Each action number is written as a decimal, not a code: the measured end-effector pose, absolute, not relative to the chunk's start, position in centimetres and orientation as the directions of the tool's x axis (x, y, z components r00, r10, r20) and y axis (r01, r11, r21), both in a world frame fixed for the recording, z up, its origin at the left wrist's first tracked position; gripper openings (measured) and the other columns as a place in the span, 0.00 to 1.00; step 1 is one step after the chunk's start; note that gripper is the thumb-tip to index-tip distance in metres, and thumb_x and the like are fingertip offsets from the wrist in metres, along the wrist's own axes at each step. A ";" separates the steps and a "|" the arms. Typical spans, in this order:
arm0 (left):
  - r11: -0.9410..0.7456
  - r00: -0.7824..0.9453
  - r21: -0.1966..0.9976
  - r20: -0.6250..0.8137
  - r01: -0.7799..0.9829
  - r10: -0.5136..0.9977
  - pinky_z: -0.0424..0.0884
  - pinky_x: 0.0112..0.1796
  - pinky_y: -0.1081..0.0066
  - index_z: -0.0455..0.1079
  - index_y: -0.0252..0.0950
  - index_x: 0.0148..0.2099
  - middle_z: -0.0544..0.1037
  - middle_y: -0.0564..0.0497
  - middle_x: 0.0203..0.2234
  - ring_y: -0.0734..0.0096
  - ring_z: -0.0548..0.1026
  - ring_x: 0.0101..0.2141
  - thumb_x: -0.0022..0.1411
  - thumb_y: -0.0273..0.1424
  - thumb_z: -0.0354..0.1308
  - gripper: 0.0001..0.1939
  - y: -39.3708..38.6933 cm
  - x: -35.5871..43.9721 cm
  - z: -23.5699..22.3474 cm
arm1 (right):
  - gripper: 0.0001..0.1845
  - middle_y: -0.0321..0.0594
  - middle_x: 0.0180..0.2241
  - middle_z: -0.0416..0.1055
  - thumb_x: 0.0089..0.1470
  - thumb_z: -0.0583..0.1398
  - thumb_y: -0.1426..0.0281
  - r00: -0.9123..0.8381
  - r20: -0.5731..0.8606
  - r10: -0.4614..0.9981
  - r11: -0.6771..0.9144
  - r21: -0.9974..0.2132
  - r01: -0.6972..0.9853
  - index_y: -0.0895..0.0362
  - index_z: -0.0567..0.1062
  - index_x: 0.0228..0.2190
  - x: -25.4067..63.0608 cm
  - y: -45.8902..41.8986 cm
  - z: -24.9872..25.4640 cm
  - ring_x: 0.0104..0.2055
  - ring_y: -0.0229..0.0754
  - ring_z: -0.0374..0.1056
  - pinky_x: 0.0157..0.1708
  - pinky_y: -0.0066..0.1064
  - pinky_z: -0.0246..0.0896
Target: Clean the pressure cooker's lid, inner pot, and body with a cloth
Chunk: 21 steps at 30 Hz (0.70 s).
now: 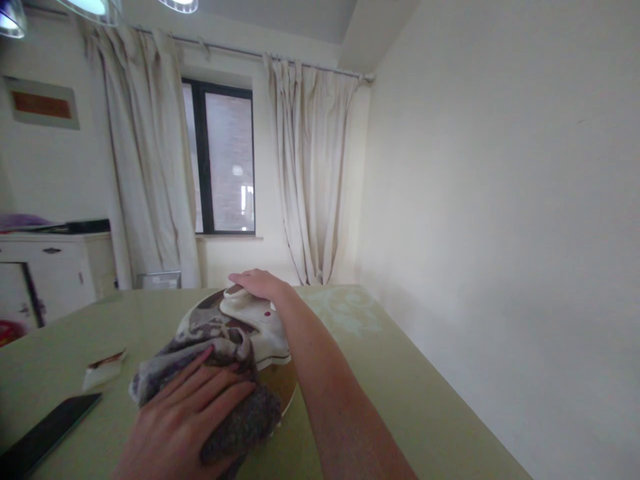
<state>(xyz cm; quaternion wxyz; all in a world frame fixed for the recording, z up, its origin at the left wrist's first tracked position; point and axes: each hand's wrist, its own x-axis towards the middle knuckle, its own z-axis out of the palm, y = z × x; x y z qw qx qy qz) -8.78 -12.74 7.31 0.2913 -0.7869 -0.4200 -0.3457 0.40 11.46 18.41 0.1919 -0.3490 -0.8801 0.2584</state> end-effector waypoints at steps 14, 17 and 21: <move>-0.340 -0.135 0.380 0.812 0.860 0.568 0.68 0.67 0.43 0.60 0.48 0.71 0.67 0.44 0.71 0.47 0.67 0.70 0.72 0.36 0.54 0.28 -11.3 -15.8 2.9 | 0.30 0.44 0.56 0.81 0.67 0.56 0.44 -0.690 0.186 0.700 0.642 -0.588 0.492 0.54 0.84 0.46 0.3 11.3 18.5 0.58 0.53 0.75 0.61 0.37 0.66; -0.400 0.035 0.205 0.856 0.893 0.516 0.55 0.72 0.41 0.65 0.50 0.69 0.73 0.48 0.68 0.47 0.67 0.69 0.66 0.36 0.60 0.29 -11.4 -14.7 3.5 | 0.31 0.44 0.56 0.80 0.66 0.55 0.42 -0.689 0.174 0.704 0.625 -0.611 0.485 0.54 0.83 0.47 0.4 11.1 18.5 0.58 0.53 0.75 0.61 0.39 0.66; -0.472 0.180 0.104 0.836 0.875 0.518 0.52 0.74 0.47 0.74 0.50 0.62 0.81 0.52 0.59 0.52 0.78 0.61 0.62 0.41 0.65 0.26 -9.5 -15.6 7.3 | 0.35 0.44 0.60 0.77 0.67 0.52 0.39 -0.689 0.172 0.704 0.628 -0.604 0.491 0.53 0.81 0.50 0.9 10.3 18.9 0.62 0.55 0.72 0.64 0.42 0.64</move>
